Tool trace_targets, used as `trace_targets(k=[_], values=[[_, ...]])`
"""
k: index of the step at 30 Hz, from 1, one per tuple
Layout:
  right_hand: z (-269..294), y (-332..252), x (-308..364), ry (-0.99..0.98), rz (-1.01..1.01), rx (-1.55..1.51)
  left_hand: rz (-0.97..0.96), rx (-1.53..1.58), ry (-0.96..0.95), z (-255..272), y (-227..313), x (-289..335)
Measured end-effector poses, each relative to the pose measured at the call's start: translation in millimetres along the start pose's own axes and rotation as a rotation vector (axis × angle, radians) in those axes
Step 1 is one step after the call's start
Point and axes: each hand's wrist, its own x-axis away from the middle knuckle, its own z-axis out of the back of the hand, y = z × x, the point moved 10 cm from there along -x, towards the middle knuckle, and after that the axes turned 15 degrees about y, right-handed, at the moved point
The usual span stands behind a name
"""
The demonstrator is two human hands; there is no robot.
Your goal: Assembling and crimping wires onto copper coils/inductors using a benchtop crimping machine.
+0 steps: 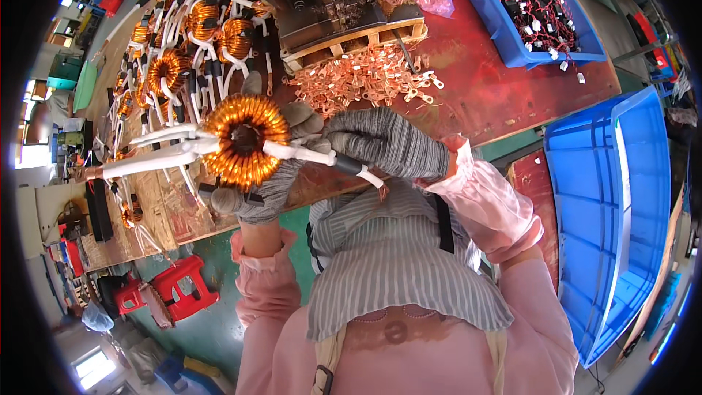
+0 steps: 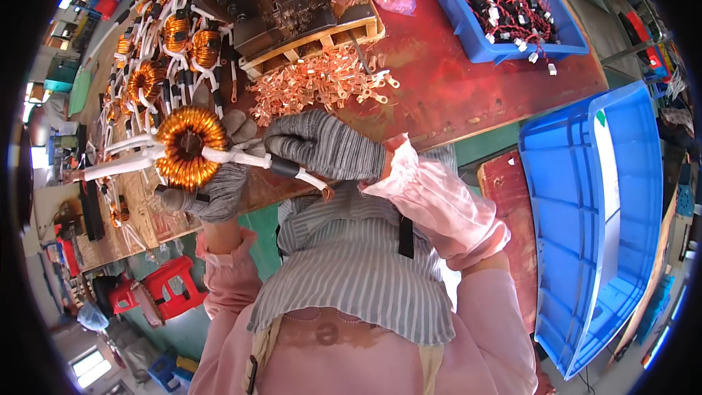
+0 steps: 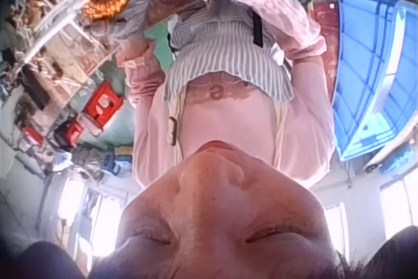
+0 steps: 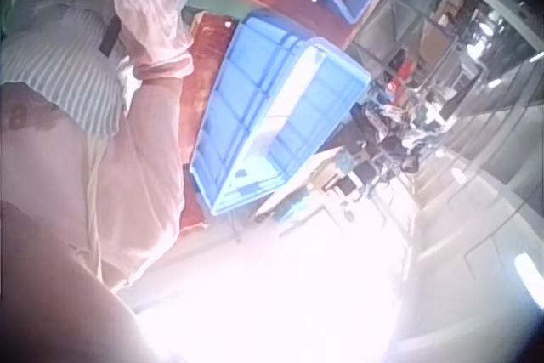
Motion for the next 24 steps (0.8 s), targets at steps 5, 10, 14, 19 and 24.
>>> trace_targets(k=[5,10,14,19,24], values=[[-4,37,32,0.041,-0.846,-0.452,-0.032,0.072,-0.001,21,1,-14],[22,6,25,0.039,-0.538,0.056,-0.222,-0.016,0.143,51,25,-29],[-9,24,62,0.091,-1.238,-0.684,-0.008,0.017,0.062,68,18,-40],[-50,-7,72,0.287,-1.572,-1.574,0.003,0.186,0.115,82,10,-63],[-60,-24,72,0.426,-1.833,-1.694,0.047,0.252,-0.049,57,4,-80]])
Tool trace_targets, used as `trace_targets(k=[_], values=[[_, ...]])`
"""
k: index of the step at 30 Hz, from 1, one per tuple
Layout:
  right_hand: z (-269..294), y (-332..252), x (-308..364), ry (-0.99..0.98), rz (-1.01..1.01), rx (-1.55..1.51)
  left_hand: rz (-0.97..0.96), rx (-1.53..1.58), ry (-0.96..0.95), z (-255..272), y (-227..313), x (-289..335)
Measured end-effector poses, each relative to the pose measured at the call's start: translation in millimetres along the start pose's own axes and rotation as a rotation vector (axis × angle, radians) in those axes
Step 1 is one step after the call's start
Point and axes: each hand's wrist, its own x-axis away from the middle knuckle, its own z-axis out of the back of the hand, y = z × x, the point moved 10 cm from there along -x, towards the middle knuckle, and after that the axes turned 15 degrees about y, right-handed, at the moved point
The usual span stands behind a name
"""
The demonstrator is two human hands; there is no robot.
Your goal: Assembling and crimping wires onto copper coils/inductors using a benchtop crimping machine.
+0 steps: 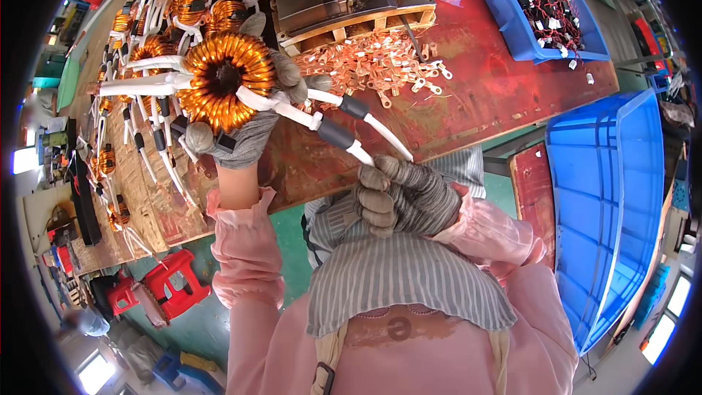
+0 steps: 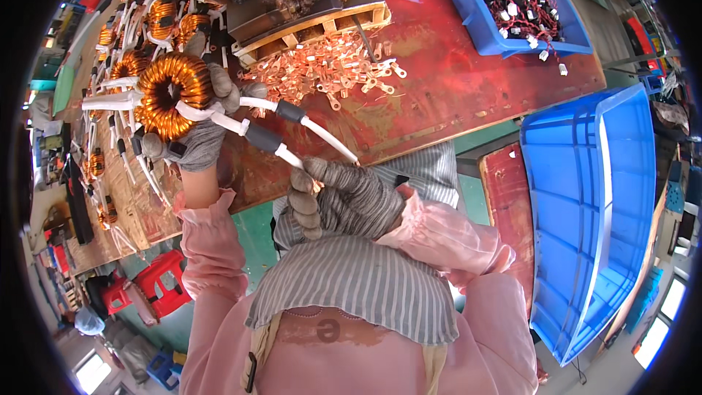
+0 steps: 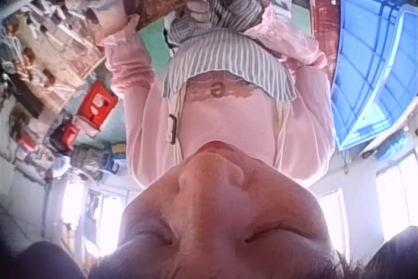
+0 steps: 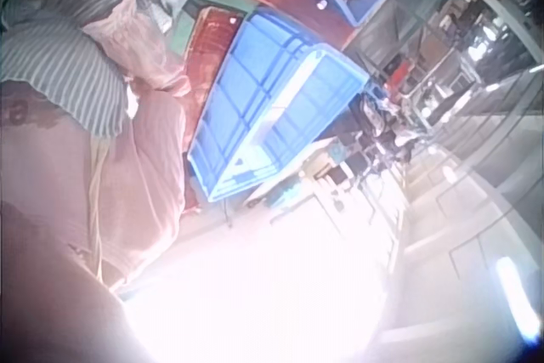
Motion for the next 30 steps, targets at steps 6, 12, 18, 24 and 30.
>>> trace_targets(k=[6,12,18,24,30], values=[[8,17,-4,-0.059,-0.036,0.193,0.037,0.057,-0.096,-8,-1,-7],[52,-20,25,0.359,0.414,0.900,0.077,0.096,-0.272,-29,13,-5],[32,-101,92,0.643,1.423,1.150,0.106,0.043,-0.412,-40,29,-2],[49,-69,16,0.422,0.977,1.292,0.157,0.034,-0.456,-46,23,6],[36,-4,-8,0.046,0.033,0.148,0.230,0.074,-0.502,-46,24,8]])
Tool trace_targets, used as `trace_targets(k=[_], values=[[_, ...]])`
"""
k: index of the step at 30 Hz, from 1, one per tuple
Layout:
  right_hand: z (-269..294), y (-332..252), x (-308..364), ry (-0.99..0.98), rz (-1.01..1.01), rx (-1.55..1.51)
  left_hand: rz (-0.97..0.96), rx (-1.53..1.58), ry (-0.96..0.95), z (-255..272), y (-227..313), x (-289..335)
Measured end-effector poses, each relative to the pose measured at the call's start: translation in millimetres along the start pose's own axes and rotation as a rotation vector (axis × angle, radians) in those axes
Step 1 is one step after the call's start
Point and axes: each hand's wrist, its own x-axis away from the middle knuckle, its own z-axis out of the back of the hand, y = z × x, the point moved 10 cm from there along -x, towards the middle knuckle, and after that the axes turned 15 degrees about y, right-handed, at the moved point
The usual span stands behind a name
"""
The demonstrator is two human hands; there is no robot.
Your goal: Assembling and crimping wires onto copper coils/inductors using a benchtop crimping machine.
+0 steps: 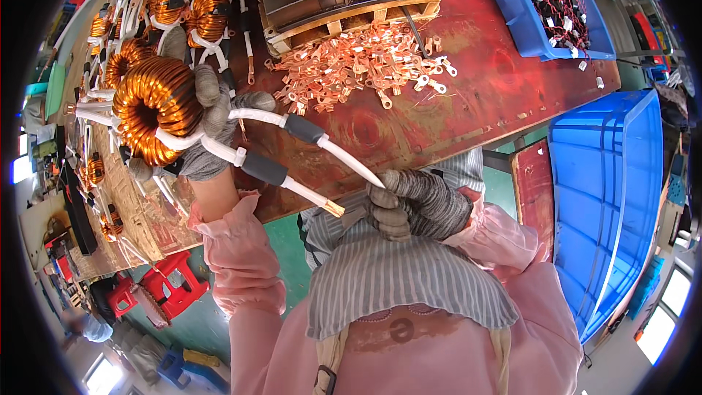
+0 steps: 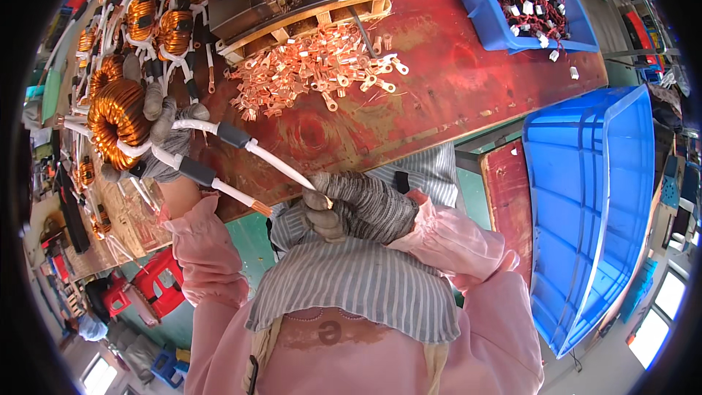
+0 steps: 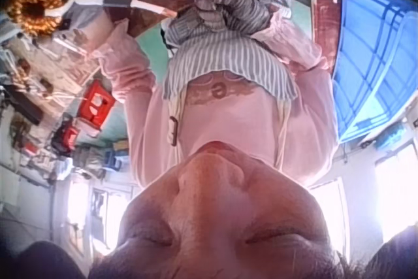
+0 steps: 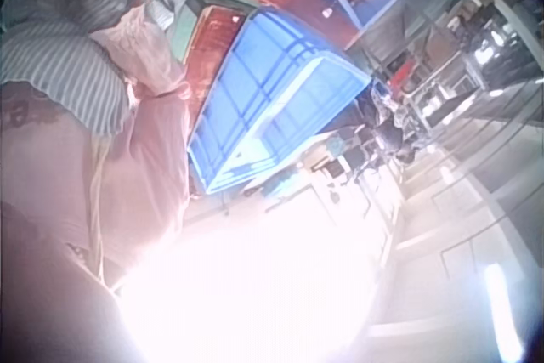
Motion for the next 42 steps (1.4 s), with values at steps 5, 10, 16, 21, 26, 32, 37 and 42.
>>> trace_targets(k=[5,10,16,21,26,32,37,42], values=[[36,-37,9,0.384,0.182,0.509,0.050,-0.060,0.016,-12,-8,-5],[-4,-112,33,0.580,0.974,1.305,-0.091,-0.131,0.088,1,17,1],[1,-132,14,0.530,0.886,0.952,-0.480,-0.213,0.517,35,48,24],[-61,-139,37,0.631,1.765,2.089,-0.405,-0.256,0.553,53,58,30],[-75,-165,51,0.741,1.905,1.988,-0.266,-0.191,0.282,36,48,20],[-25,-180,31,0.754,1.321,1.234,-0.409,-0.110,0.324,29,55,18],[-45,-146,37,0.630,1.713,1.880,-0.641,-0.015,0.453,29,76,34],[-37,-137,17,0.761,1.436,2.228,-0.703,-0.118,0.529,38,76,39]])
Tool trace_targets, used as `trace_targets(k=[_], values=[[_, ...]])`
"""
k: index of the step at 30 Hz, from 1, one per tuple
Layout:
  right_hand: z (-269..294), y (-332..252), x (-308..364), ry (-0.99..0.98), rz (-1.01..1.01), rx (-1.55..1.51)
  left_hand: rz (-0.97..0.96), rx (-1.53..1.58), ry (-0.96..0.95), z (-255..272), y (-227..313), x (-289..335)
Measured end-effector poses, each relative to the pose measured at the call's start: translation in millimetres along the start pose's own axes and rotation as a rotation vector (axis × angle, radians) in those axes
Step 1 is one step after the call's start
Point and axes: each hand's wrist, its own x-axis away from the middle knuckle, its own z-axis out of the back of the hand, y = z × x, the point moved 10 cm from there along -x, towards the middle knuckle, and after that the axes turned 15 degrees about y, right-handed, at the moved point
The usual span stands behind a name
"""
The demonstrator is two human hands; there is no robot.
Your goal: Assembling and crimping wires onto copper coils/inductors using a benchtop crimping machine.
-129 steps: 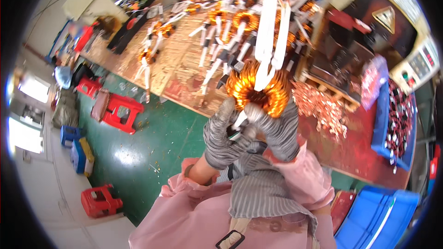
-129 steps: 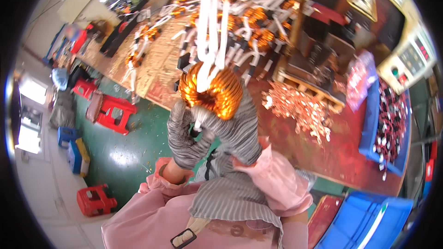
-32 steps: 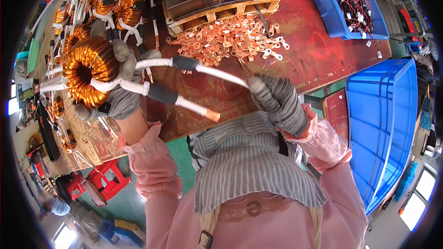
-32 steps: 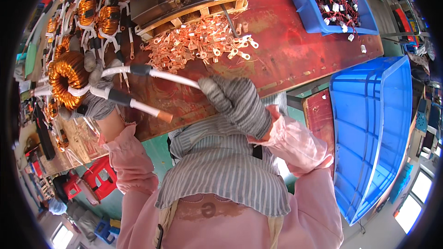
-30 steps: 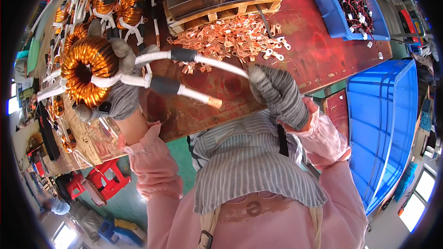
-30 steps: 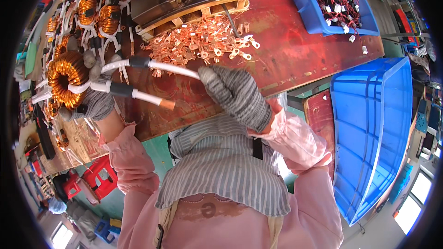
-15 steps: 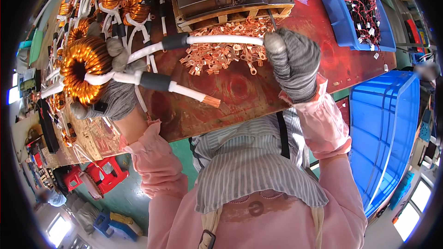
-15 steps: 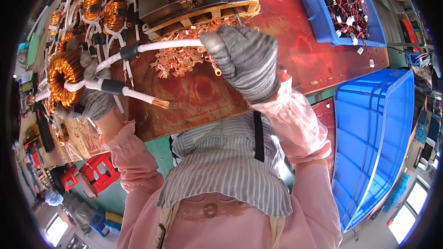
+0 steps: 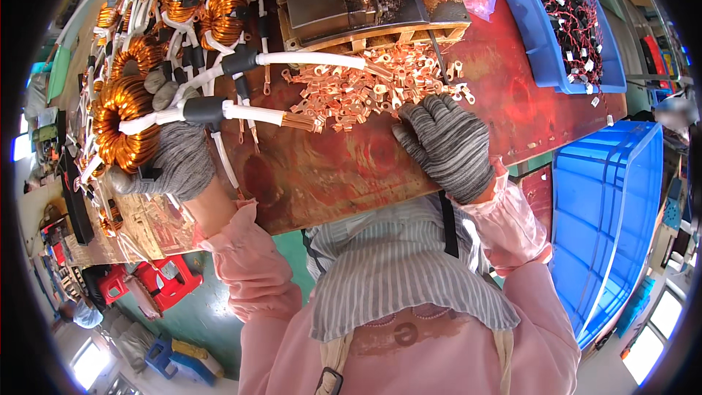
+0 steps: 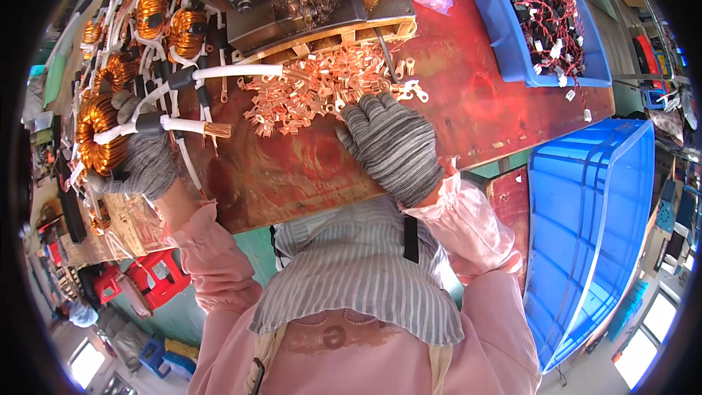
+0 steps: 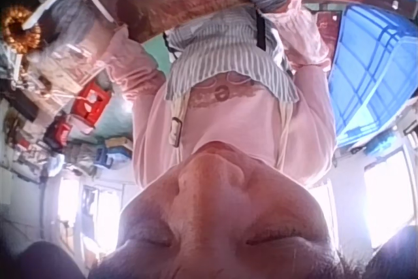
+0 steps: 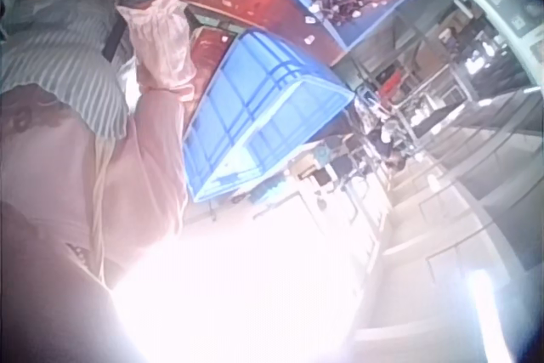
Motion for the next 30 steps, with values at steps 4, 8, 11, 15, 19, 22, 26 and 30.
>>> trace_targets(k=[4,8,11,15,19,22,26,30], values=[[-5,-9,1,-0.018,0.103,0.086,0.083,0.055,-0.031,-5,-7,0],[-12,-1,3,-0.076,-0.004,0.055,0.191,0.152,-0.107,-13,-12,4],[-7,0,2,-0.037,-0.020,0.001,0.060,0.031,0.018,-2,-6,2],[-12,-2,7,-0.104,0.005,0.064,0.140,0.074,-0.114,-11,-12,4],[-6,-13,7,-0.166,0.130,0.031,0.028,-0.040,-0.001,-1,-8,2],[-10,-16,8,-0.186,0.156,0.061,0.058,0.001,-0.068,-4,-8,0],[-9,-12,5,-0.098,0.125,0.005,0.051,-0.003,-0.063,-7,-10,1],[26,13,-16,0.171,-0.213,-0.524,0.103,0.072,-0.123,-6,-11,1]])
